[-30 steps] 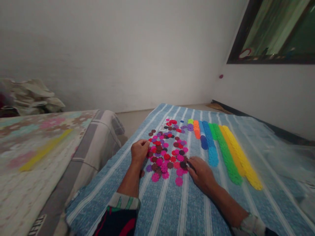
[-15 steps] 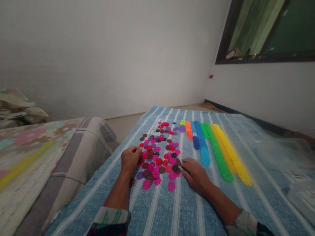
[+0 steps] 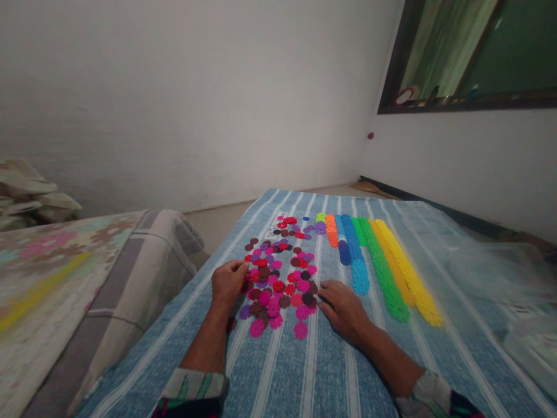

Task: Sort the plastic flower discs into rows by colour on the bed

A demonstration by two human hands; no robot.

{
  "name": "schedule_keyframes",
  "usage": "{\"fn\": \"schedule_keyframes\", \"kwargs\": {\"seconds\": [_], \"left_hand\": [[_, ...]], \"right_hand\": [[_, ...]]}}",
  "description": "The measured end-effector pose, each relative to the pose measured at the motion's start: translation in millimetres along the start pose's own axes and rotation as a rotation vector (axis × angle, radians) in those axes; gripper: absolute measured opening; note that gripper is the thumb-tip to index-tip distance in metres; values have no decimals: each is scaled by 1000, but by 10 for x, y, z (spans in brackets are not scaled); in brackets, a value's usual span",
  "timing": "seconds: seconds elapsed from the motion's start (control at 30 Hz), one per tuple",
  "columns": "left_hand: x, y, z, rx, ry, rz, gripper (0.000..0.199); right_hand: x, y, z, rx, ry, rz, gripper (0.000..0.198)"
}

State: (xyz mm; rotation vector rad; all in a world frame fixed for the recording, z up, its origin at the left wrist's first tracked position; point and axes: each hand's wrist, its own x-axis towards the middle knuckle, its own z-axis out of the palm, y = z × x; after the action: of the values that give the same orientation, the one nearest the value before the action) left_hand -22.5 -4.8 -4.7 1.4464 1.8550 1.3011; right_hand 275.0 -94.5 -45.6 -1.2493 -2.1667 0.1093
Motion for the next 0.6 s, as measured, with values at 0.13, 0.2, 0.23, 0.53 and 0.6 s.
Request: {"fn": "schedule_keyframes", "kwargs": {"seconds": [0.13,0.2,0.23,0.53,0.6], "left_hand": [[-6,22,-4,10,8,12,27],[-7,30,-3,4,6,-4,27],[-8,33,-2,1,4,-12,27],[-43,63,-12,17,11,7,24],[-32,47,-11,31,18,20,24]], "right_hand": [[1,-8,-8,0,7,9,12],[7,-14,-16,-3,-4,14,12],[10,-18,-21,-3,-12,17,12],[18,-21,-34,1,-26,11,12],[13,-17,-32,5,-27,10,13]]}}
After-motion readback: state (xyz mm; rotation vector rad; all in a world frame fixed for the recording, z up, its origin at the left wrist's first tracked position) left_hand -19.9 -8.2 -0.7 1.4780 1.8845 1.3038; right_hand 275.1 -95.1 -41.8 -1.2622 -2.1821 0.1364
